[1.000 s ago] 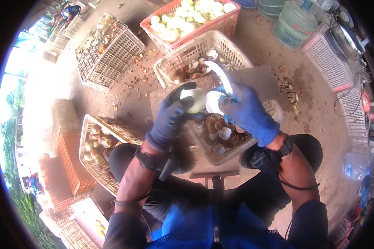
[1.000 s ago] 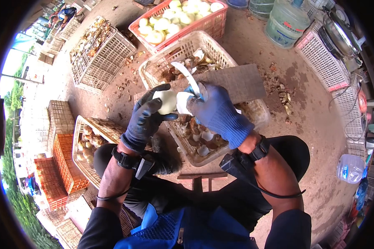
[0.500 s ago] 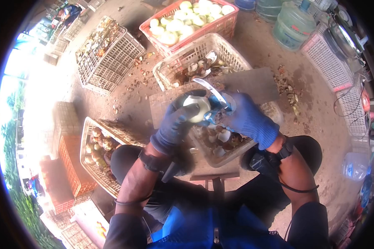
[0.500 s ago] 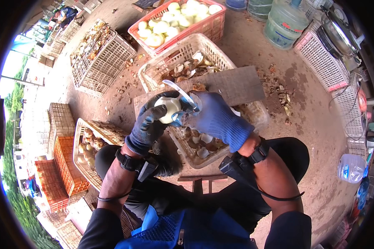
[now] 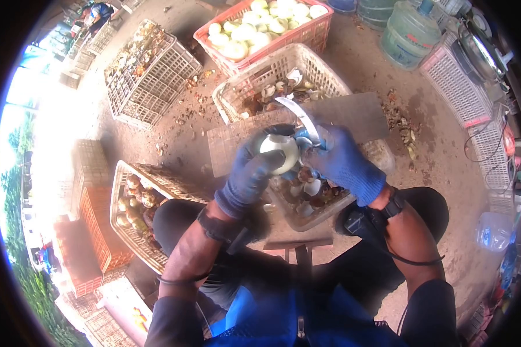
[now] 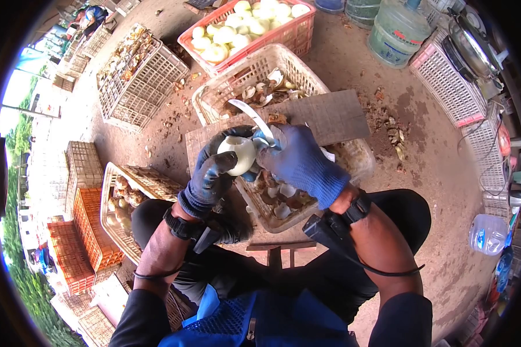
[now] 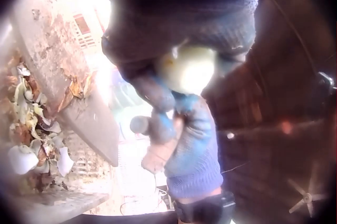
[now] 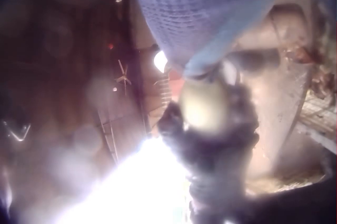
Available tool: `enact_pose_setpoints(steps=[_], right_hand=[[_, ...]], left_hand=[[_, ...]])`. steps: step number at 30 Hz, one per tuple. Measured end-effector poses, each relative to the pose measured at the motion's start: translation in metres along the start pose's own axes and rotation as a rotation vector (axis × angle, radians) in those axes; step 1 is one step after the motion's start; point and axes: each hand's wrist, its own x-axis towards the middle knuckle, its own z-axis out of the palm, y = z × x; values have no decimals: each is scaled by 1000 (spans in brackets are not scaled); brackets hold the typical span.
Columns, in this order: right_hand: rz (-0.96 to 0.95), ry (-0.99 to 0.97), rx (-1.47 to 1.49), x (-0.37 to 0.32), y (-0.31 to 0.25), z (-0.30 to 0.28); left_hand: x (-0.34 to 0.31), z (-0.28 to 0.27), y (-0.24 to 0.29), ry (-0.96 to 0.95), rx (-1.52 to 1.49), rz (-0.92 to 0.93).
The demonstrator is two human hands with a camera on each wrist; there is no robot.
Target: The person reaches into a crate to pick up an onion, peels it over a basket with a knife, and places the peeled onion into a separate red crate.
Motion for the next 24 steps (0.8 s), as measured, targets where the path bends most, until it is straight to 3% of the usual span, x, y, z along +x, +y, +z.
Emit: enact_pose_setpoints(steps=[4,7,10,13,15,19,24], right_hand=[[86,56,111,0,-5,3],[251,57,290,1,-19,-1],[79,118,147,4,-13,5],[87,20,109,3,-17,4],[94,61,57,4,-8,6],[39,143,-235,8,4,0],[-21,8,-134,2,-17,-10]], left_hand=[[2,-4,-6,35,-56,27],[4,1,-6,111,-28,-15],[0,4,3,168,108,-55],[0,3,4,197,241,-9],[1,2,1,235,265,47],[1,-9,6,213,161,-29],[0,-15,8,115,-22,-36]])
